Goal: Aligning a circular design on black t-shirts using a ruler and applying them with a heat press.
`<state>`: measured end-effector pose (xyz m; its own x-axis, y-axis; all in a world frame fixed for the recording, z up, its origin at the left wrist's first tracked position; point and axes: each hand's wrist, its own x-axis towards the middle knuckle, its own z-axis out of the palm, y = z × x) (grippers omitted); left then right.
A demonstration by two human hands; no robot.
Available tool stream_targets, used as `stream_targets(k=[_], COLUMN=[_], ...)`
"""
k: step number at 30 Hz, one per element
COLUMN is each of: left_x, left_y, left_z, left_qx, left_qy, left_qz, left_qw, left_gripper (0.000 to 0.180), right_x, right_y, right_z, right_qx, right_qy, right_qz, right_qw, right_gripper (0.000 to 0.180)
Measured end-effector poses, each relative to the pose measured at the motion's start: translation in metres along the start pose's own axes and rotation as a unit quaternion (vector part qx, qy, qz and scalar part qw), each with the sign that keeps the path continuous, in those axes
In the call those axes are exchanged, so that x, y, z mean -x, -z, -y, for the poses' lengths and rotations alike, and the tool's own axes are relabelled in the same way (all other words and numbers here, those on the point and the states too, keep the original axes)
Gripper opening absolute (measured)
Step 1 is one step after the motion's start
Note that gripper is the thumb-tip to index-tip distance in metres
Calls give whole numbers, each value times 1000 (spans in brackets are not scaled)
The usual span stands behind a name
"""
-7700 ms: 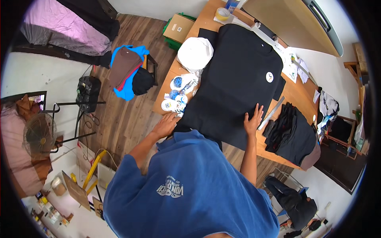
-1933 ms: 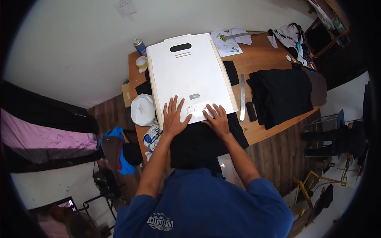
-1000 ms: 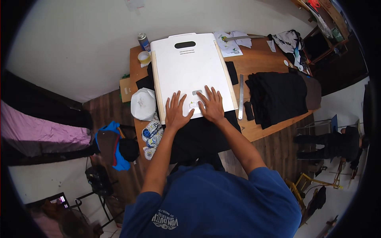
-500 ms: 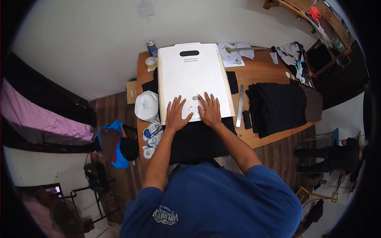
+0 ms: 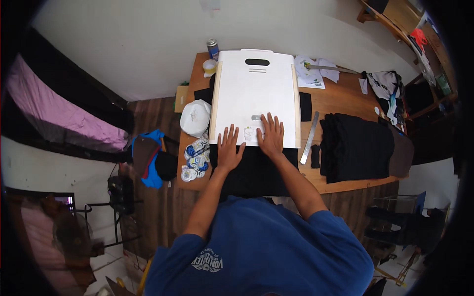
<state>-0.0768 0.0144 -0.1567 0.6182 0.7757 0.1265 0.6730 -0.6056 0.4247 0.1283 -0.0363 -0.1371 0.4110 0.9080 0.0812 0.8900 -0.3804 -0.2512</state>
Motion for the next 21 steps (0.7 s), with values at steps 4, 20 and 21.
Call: stream_targets(k=[4,20,21], left_x=[28,3,0], left_y=[-4,45,47], left_z=[-3,140,164], left_qx=[3,132,106], left_qy=[-12,173,212], left_qz=[19,-137,-103], left_qw=[1000,966,966], left_gripper=[76,54,58], right_x=[0,-5,-5], right_y=[2,-12,-12], right_z=[2,8,9], right_qx=[-1,43,30], right_qy=[-6,-42,-34], right_qz=[-4,-20,-29], right_qw=[1000,998,999], right_gripper=[61,62,62])
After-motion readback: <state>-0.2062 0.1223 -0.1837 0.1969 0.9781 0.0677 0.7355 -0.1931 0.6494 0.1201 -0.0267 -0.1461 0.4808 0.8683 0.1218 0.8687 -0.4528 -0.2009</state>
